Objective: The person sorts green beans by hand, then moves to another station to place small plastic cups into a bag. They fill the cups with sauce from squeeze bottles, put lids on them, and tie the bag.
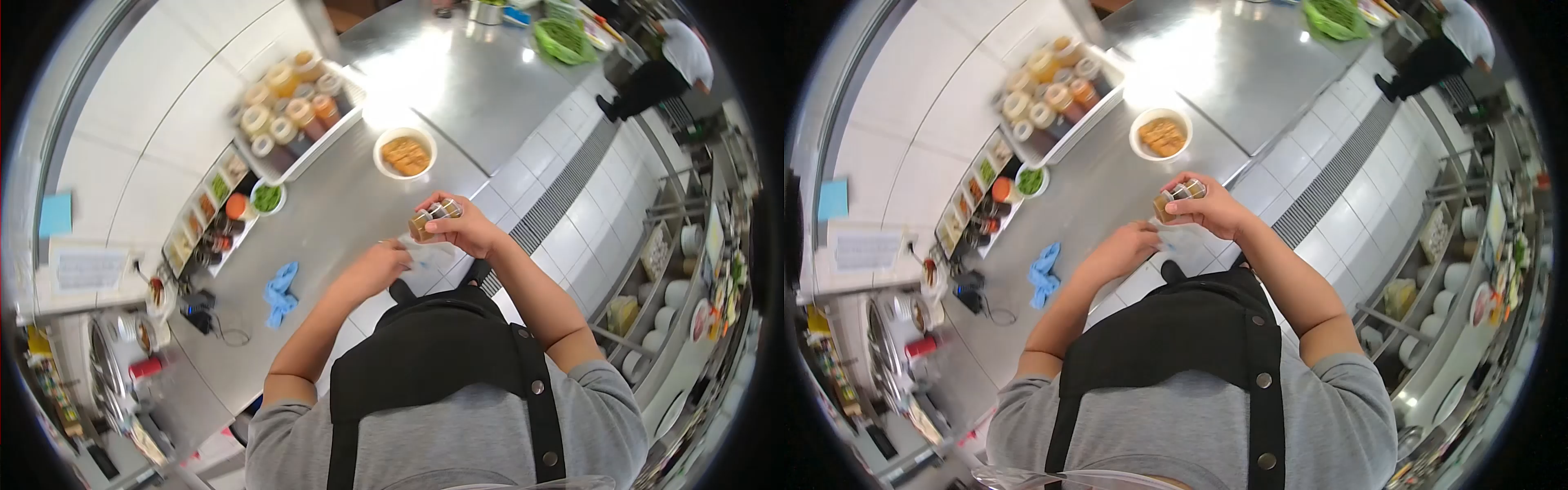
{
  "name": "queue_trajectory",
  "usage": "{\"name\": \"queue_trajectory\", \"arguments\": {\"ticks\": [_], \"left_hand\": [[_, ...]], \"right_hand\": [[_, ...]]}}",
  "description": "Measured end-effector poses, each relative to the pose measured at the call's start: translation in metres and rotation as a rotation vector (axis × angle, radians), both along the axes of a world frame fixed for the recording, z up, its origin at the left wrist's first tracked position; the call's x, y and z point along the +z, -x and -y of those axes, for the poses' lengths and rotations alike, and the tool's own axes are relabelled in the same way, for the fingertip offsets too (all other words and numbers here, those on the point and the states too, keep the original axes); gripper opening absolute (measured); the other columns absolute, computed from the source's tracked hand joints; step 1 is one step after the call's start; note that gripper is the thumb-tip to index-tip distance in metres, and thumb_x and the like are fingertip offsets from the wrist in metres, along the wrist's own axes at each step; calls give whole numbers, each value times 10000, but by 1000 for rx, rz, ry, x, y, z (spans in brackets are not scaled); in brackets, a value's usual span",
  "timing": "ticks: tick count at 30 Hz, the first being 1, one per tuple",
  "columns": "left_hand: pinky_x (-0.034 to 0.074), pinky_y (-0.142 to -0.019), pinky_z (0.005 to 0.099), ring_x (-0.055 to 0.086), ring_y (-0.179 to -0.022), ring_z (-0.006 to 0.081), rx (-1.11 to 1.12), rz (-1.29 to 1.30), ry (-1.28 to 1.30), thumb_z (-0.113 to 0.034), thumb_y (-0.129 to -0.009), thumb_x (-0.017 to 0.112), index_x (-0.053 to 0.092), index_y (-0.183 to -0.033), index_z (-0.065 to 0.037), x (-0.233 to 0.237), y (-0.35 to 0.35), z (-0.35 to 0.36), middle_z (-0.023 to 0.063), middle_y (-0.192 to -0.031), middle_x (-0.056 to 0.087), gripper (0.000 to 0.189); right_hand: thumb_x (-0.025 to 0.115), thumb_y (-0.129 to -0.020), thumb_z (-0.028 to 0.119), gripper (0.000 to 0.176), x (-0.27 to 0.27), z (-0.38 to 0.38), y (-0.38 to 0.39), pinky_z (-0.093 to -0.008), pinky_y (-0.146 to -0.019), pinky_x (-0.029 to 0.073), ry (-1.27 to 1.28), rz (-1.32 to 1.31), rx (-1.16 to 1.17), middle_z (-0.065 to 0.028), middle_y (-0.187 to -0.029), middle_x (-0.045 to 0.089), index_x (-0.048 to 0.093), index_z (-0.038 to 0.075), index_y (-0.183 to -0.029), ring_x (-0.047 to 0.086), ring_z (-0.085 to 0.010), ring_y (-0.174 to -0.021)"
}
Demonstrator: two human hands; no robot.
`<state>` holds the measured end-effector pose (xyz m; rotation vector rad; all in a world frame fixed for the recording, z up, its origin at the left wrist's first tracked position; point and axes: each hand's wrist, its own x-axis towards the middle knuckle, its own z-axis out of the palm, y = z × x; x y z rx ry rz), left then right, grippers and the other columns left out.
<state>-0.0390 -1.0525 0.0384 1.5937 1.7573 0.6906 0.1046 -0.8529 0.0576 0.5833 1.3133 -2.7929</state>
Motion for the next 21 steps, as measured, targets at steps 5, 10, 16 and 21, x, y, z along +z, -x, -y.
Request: {"name": "queue_trajectory", "arguments": {"ticks": [5,10,16,21], "left_hand": [[507,-917,447,607,-1079,388,-259,43,13,-54,-852,686,739,-999,-34,28,-61,-127,213,-1223,615,157],[484,-973,439,576,-1168,402,-491,7,-125,-101,-863,709,747,-1023,-57,25,-149,-248,223,-1366,545,170],[454,-1043,441,544,-1227,409,-752,83,-159,-33,-875,643,716,-1018,-12,10,-266,-369,245,-1443,467,162],[389,-1130,475,428,-1377,412,-856,-92,-285,-26,-848,633,707,-995,-14,24,-323,-421,272,-1462,444,165]], "right_hand": [[824,-725,88,369,-1,-84,-94,-372,-790,556,-427,95,-20,-72,-971,648,631,49,-1038,666,-216,-927],[771,-657,44,317,-7,-145,-207,-408,-703,520,-1405,186,-119,-186,-886,620,579,0,-905,641,-368,-863],[701,-763,71,215,-32,-213,-310,-419,-778,553,-1626,501,145,-192,-938,672,637,-34,-940,668,-373,-889],[703,-767,38,197,-50,-259,-359,-401,-782,558,-1544,246,-533,-204,-1001,693,648,-21,-947,680,-334,-924]]}}
